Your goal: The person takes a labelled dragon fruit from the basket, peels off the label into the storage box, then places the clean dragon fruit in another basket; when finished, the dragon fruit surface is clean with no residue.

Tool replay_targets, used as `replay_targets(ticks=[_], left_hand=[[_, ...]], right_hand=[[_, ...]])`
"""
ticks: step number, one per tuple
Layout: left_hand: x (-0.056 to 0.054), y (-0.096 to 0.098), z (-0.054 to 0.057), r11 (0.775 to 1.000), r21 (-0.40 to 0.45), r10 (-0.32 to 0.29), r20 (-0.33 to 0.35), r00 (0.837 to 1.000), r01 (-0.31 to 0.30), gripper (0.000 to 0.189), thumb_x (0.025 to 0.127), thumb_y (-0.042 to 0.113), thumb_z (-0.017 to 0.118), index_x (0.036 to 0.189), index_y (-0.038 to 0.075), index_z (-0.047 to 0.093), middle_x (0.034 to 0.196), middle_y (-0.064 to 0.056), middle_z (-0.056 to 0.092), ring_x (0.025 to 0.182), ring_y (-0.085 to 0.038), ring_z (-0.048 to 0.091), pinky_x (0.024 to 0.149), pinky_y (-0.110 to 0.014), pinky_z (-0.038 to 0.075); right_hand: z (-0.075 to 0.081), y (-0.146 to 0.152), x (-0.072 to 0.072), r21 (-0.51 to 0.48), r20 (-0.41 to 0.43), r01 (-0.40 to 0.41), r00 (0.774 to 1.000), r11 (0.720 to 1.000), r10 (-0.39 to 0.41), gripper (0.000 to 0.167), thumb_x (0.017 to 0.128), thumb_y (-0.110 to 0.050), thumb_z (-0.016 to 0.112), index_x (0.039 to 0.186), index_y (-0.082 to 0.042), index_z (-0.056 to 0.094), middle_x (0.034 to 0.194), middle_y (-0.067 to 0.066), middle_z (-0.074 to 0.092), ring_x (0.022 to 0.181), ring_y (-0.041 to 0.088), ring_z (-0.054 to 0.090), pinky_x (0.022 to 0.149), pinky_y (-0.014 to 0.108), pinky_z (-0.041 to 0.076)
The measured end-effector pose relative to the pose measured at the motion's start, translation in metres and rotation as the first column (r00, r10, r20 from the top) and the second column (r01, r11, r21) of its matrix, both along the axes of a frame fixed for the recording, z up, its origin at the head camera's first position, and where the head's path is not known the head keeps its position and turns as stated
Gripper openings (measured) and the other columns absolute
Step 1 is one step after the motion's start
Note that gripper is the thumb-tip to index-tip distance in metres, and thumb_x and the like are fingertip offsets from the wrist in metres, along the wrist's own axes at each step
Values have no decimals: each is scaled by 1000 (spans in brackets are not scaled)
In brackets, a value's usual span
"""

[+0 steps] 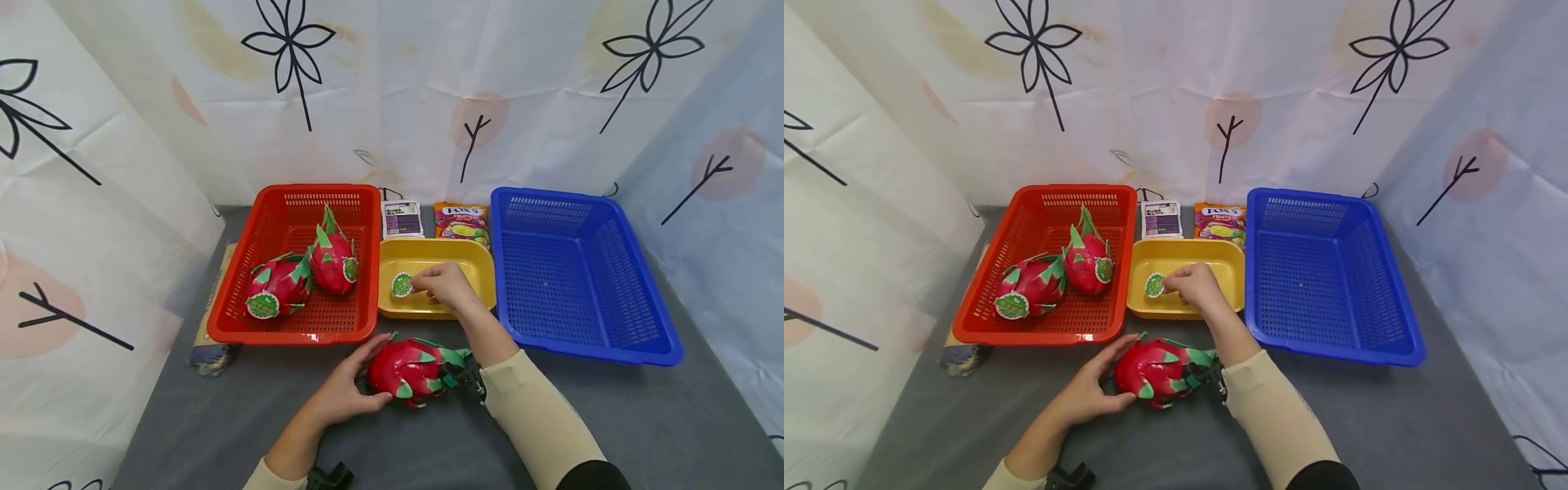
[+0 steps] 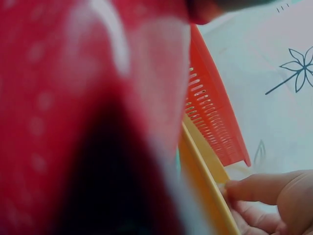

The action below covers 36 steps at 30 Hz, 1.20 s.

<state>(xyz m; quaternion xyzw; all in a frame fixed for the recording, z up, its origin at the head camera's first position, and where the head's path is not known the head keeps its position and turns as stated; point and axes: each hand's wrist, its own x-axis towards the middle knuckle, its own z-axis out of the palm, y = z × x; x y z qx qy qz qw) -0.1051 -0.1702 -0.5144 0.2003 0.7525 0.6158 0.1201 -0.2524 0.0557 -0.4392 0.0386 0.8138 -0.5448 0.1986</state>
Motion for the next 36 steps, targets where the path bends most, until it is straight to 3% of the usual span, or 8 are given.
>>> replay_targets(ticks=[8,16,21,25,31,36], left_hand=[[-1,-1,-1,1000,12,4,-2,1000,-4,88,82,14,84,157,12,39,158,-14,43,141,-26,44,109,-30,43],[-2,0,-1,1000,15,7,-8,1000,-7,88,81,14,84,157,13,39,157,-13,44,141,-25,44,109,-30,43],[-2,0,0,1000,7,7,-3,1000,-7,88,82,14,84,157,13,39,157,-13,44,141,-28,44,108,-29,44],[-2,0,0,1000,-2,7,-6,1000,-7,87,82,15,84,157,13,39,157,-12,44,140,-29,45,108,-30,44],[0,-2,1,1000,-3,-1,16,1000,1,87,83,16,84,157,15,38,157,-13,43,142,-29,43,109,-32,44],[0,-4,0,1000,-4,-10,34,999,10,88,83,18,84,157,18,37,158,-12,41,143,-30,40,110,-31,42]], right_hand=[[-10,-3,-3,75,30,-11,1000,997,8,21,96,-20,74,95,0,80,90,15,74,59,20,46,52,23,35],[-5,0,-2,186,20,-54,998,981,51,26,97,-24,72,106,-1,79,91,14,69,75,22,52,63,26,38],[6,5,2,204,10,-106,994,973,106,36,98,-28,70,120,0,74,102,13,68,86,28,58,69,29,48],[18,11,8,175,-23,-164,985,971,170,40,100,-31,68,127,-1,70,118,14,69,100,33,62,83,37,54],[43,24,25,150,-112,-247,958,957,265,42,102,-32,64,132,-2,67,125,15,68,108,33,61,95,48,52],[65,38,40,75,-161,-281,943,957,290,46,103,-33,63,137,-2,63,133,15,64,120,33,59,105,52,47]])
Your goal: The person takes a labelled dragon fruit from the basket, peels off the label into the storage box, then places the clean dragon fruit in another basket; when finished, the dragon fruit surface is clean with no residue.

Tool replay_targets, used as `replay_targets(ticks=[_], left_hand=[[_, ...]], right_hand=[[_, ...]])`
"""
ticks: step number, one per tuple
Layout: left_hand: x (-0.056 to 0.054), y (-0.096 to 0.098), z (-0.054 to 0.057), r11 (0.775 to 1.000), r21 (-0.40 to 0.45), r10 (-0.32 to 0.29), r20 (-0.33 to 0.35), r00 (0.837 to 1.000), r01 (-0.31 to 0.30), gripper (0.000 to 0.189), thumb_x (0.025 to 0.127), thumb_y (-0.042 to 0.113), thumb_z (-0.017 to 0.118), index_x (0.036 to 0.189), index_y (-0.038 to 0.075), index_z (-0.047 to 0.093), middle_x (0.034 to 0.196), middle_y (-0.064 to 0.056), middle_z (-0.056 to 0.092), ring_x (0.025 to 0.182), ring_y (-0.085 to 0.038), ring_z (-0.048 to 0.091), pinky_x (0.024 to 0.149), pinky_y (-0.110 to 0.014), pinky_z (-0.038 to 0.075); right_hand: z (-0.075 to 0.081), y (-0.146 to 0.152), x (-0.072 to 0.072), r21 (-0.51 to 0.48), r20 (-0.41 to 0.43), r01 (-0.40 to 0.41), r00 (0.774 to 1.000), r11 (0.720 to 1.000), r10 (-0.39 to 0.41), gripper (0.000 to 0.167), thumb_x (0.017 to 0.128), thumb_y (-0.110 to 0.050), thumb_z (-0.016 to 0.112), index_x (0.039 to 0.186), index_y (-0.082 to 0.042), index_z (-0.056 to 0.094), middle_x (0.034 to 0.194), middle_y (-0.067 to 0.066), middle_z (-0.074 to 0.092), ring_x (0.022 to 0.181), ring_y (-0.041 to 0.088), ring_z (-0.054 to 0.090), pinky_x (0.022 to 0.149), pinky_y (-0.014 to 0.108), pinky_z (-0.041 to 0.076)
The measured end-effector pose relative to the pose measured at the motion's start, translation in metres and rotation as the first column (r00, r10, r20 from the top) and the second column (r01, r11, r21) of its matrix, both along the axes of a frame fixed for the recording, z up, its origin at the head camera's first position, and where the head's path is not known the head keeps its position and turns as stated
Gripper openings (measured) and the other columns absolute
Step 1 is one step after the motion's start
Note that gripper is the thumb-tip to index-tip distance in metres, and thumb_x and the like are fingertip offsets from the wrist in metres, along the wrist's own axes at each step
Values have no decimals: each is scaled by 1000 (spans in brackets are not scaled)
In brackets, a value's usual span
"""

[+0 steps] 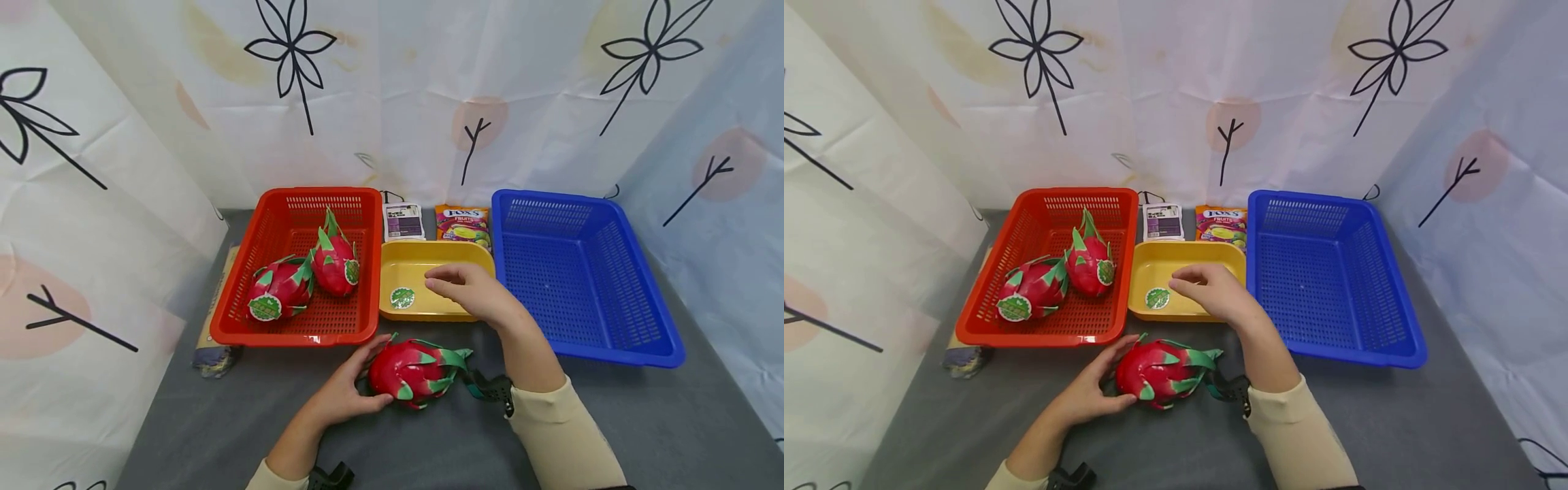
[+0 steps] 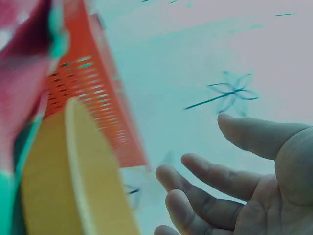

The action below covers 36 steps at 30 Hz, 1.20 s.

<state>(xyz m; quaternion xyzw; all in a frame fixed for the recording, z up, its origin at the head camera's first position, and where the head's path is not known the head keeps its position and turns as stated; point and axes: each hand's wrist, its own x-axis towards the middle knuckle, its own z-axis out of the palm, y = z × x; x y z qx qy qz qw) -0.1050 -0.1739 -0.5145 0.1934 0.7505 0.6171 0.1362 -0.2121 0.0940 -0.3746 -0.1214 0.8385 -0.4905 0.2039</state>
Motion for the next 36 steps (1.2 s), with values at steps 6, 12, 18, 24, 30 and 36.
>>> replay_targets(ticks=[6,12,18,24,30,36], left_hand=[[-1,1,0,999,-18,-34,21,999,35,96,81,24,87,160,19,33,154,-7,43,138,-29,43,104,-34,48],[-4,3,-5,995,-6,-100,10,995,100,102,80,26,86,163,16,27,151,-4,44,137,-31,42,101,-37,51],[-1,-1,-5,995,-34,-93,-18,996,92,105,80,28,86,164,14,24,157,-10,38,140,-32,37,101,-37,51],[-2,1,-3,992,-65,-109,-15,994,107,107,80,30,84,165,15,21,159,-11,36,142,-30,34,103,-37,50],[-1,2,0,992,-73,-106,30,994,108,109,80,30,84,165,16,19,156,-7,39,140,-29,37,103,-36,49],[-1,3,3,994,-49,-92,68,993,95,106,78,26,86,163,16,24,148,-3,46,135,-30,43,99,-34,51]], right_hand=[[21,24,18,-61,-119,-12,993,998,4,43,104,-33,62,136,-5,65,131,12,67,120,30,60,98,45,50],[28,52,32,-108,-235,59,968,992,-84,37,106,-27,59,135,-5,64,130,11,66,122,26,57,93,26,51],[22,85,38,-154,-392,135,901,979,-185,35,106,-19,58,137,-4,63,127,10,66,113,11,61,89,15,50],[20,126,45,-205,-484,226,822,952,-299,34,104,-8,59,138,-4,63,123,-6,67,114,5,61,91,12,47],[16,152,48,-283,-506,290,765,914,-400,36,101,2,59,137,2,62,122,-9,68,114,7,61,91,12,46],[7,178,50,-252,-494,424,716,870,-493,34,102,-3,60,136,-2,64,119,-14,67,113,3,60,89,8,44]])
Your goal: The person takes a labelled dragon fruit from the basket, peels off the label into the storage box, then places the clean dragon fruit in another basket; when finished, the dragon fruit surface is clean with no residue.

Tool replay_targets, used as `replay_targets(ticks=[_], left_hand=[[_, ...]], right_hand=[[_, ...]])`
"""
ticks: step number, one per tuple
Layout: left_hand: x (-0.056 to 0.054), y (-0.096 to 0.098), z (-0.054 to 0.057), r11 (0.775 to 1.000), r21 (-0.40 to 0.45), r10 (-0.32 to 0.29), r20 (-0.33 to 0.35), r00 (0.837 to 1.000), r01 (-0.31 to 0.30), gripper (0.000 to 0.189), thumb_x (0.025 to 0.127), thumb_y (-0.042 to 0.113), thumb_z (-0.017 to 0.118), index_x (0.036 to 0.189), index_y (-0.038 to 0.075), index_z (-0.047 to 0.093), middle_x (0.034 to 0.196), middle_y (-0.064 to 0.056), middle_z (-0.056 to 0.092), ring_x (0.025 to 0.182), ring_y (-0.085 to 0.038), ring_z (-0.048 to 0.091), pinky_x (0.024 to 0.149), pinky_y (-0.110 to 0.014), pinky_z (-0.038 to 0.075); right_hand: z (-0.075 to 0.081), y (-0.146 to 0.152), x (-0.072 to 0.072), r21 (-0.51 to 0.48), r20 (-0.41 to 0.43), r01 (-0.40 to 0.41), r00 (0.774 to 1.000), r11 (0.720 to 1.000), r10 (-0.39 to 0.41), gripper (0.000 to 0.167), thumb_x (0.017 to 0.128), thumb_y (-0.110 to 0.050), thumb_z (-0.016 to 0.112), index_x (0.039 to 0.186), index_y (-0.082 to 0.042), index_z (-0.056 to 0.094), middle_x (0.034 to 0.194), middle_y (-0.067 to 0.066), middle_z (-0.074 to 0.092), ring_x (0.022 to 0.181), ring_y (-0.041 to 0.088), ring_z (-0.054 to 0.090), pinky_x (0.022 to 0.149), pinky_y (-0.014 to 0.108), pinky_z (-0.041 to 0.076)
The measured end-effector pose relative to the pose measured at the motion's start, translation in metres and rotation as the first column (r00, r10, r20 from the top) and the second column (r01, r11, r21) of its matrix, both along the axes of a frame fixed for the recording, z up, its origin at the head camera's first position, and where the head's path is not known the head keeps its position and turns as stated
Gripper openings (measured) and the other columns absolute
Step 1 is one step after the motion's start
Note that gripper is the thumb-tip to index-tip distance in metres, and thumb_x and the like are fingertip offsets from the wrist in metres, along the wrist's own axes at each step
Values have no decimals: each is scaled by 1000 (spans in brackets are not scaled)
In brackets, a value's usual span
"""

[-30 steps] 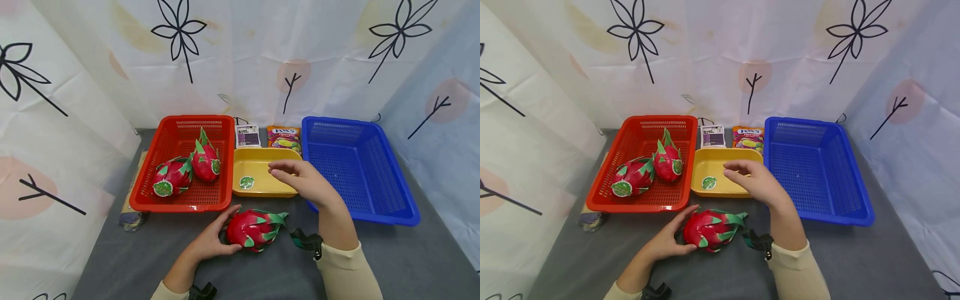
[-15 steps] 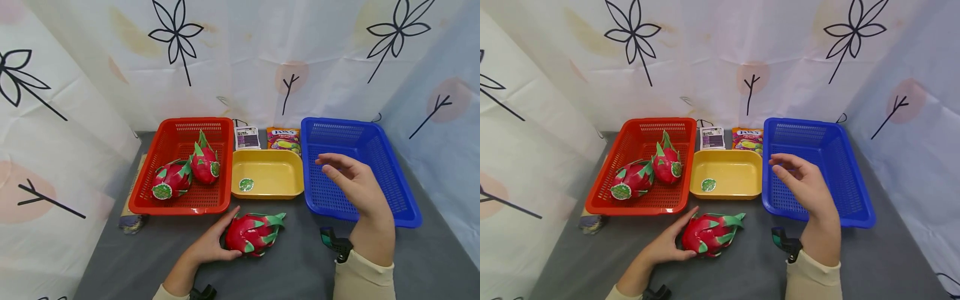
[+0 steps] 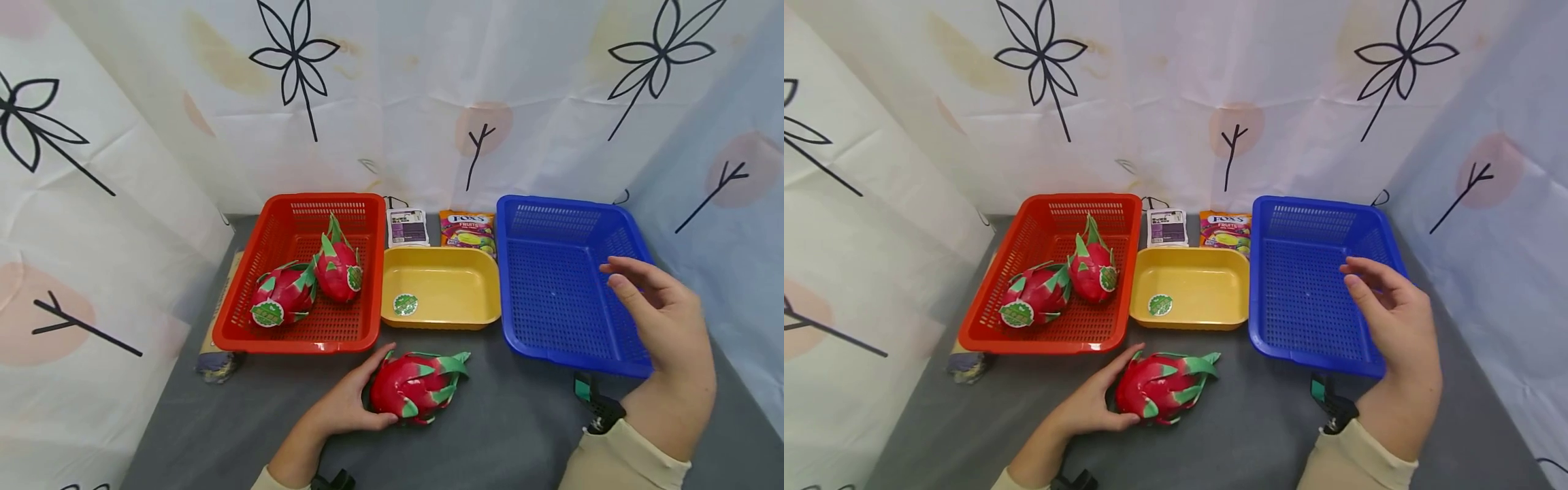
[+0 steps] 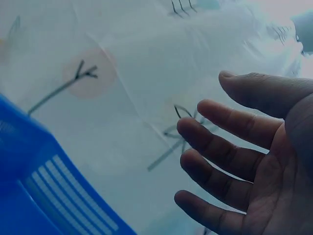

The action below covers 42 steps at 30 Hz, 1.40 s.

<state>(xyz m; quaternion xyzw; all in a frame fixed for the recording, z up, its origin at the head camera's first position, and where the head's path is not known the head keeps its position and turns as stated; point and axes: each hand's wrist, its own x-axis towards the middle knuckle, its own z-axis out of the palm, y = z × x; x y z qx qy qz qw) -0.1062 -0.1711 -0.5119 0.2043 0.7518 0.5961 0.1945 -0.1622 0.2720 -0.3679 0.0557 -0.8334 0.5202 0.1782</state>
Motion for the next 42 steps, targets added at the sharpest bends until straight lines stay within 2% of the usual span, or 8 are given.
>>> replay_targets(ticks=[10,16,21,25,29,32,38,42], left_hand=[[0,3,-1,1000,19,14,5,1000,-14,104,77,23,87,162,16,27,146,-5,47,134,-31,44,97,-32,52],[-2,4,1,1000,15,19,27,999,-19,103,77,23,87,161,18,27,147,-4,46,135,-32,43,96,-32,53],[-4,4,1,999,18,34,25,999,-34,103,76,21,88,161,18,29,145,-4,47,136,-32,42,94,-32,54],[-4,5,-1,998,45,38,-1,999,-38,102,75,20,88,159,15,30,143,-4,49,133,-32,44,95,-34,54],[-1,7,-5,996,76,43,-45,998,-40,101,74,19,88,157,10,31,141,-5,52,130,-29,48,97,-36,54],[2,9,-7,995,88,45,-75,996,-38,100,73,19,87,155,7,32,140,-6,52,128,-28,50,96,-36,54],[6,15,-2,989,146,32,-98,995,-17,97,74,18,86,153,3,32,140,-10,53,127,-28,52,96,-38,55],[7,20,5,970,242,19,-109,994,8,97,75,18,84,154,2,30,140,-17,53,127,-29,54,97,-40,55]], right_hand=[[-31,59,7,-25,166,252,955,967,-245,38,100,-11,66,138,-17,66,112,-29,60,105,-7,53,81,3,38],[-50,80,15,54,269,326,905,944,-328,52,104,-8,54,154,-21,48,126,-27,51,124,-3,44,103,8,31],[-65,91,14,94,308,260,910,961,-276,59,104,1,44,160,-15,35,144,-14,46,120,-8,43,89,3,38],[-73,97,14,-122,310,151,945,981,-106,61,103,7,39,155,-24,39,150,-10,42,111,-11,48,75,6,47],[-76,98,12,-316,252,96,968,944,-15,59,101,12,36,145,-25,47,146,-9,45,102,-12,56,67,8,51],[-74,97,8,-306,277,130,960,943,-42,54,102,9,38,146,-21,49,130,-13,55,92,-11,61,64,10,53],[-68,95,3,-193,409,224,903,955,-129,51,107,-6,41,155,-21,45,94,-25,55,72,-6,65,57,16,55],[-72,94,2,-281,396,226,913,933,-101,53,105,-4,43,155,-23,47,89,-26,60,66,-3,66,53,18,55]])
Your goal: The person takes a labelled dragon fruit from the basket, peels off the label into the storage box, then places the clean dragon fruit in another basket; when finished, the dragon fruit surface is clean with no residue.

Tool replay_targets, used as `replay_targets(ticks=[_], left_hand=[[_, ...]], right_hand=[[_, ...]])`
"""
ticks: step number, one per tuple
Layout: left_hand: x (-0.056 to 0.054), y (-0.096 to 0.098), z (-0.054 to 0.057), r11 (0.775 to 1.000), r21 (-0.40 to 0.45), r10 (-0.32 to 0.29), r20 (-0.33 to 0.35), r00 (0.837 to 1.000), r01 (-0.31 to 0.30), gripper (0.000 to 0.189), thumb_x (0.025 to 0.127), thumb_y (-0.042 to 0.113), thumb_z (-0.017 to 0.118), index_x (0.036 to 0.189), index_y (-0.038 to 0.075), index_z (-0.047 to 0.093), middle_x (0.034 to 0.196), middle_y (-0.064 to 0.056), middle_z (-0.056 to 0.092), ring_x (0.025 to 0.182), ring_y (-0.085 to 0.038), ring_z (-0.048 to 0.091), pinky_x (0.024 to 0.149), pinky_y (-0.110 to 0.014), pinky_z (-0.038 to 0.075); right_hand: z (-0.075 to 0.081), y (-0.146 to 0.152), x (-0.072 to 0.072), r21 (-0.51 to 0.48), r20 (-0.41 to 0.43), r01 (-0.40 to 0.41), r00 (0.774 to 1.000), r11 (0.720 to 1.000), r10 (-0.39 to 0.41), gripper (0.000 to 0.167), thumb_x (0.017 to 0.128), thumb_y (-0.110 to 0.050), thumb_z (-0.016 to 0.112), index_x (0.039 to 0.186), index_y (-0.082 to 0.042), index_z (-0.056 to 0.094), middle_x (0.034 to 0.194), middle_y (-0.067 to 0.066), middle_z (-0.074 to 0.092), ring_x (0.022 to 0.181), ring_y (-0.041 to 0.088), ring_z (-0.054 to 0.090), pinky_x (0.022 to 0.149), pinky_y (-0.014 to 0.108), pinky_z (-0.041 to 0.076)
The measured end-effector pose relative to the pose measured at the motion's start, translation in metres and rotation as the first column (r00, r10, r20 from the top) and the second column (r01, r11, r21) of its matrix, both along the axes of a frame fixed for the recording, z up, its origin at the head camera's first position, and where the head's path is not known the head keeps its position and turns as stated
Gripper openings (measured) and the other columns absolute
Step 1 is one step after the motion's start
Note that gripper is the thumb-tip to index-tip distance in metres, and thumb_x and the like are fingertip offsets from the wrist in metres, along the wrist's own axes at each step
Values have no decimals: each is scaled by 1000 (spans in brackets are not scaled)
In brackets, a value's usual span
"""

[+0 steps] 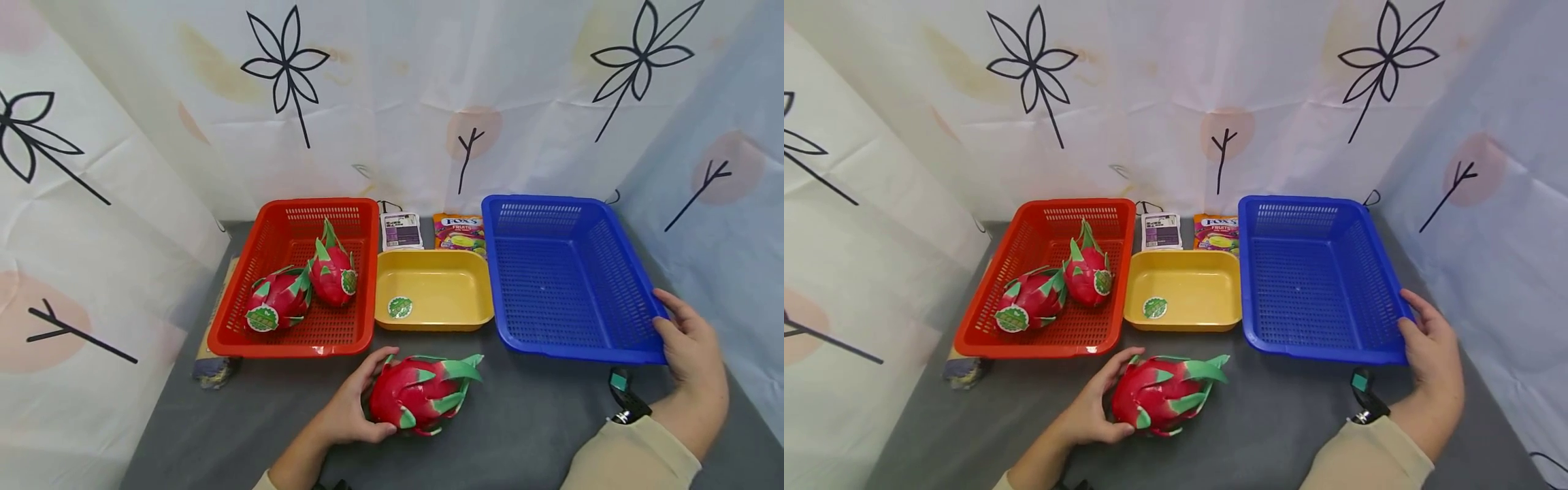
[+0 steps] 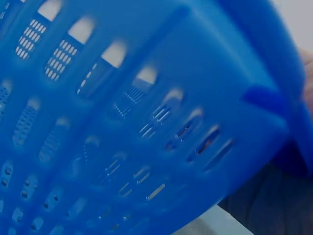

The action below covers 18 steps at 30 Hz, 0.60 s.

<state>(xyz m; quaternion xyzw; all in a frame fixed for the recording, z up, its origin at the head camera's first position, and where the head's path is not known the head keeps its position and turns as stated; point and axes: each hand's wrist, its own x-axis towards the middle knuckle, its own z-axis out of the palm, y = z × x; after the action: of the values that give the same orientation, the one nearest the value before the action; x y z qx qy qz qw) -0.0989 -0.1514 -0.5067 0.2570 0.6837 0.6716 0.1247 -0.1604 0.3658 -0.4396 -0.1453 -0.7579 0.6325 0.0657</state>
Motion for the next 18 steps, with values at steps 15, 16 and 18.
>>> replay_targets(ticks=[15,16,18], left_hand=[[-21,40,65,947,278,-129,-121,984,158,95,82,21,82,156,1,26,142,-20,50,131,-29,51,95,-48,55],[-25,44,70,948,271,-132,-137,982,166,95,82,21,82,156,1,26,141,-21,50,131,-29,51,95,-49,55],[-34,53,79,952,251,-140,-156,978,176,96,81,22,83,156,2,26,141,-22,49,131,-30,51,95,-49,55]], right_hand=[[-4,1,-2,-4,-2,73,997,997,-73,53,102,-5,48,149,-28,56,84,-24,62,63,-2,64,53,15,53],[-5,1,-2,-3,-9,73,997,997,-73,53,102,-5,48,149,-28,56,84,-24,62,63,-2,64,54,15,53],[-6,0,-4,4,-21,69,997,998,-69,53,102,-5,48,149,-27,57,84,-24,62,64,-3,64,54,14,53]])
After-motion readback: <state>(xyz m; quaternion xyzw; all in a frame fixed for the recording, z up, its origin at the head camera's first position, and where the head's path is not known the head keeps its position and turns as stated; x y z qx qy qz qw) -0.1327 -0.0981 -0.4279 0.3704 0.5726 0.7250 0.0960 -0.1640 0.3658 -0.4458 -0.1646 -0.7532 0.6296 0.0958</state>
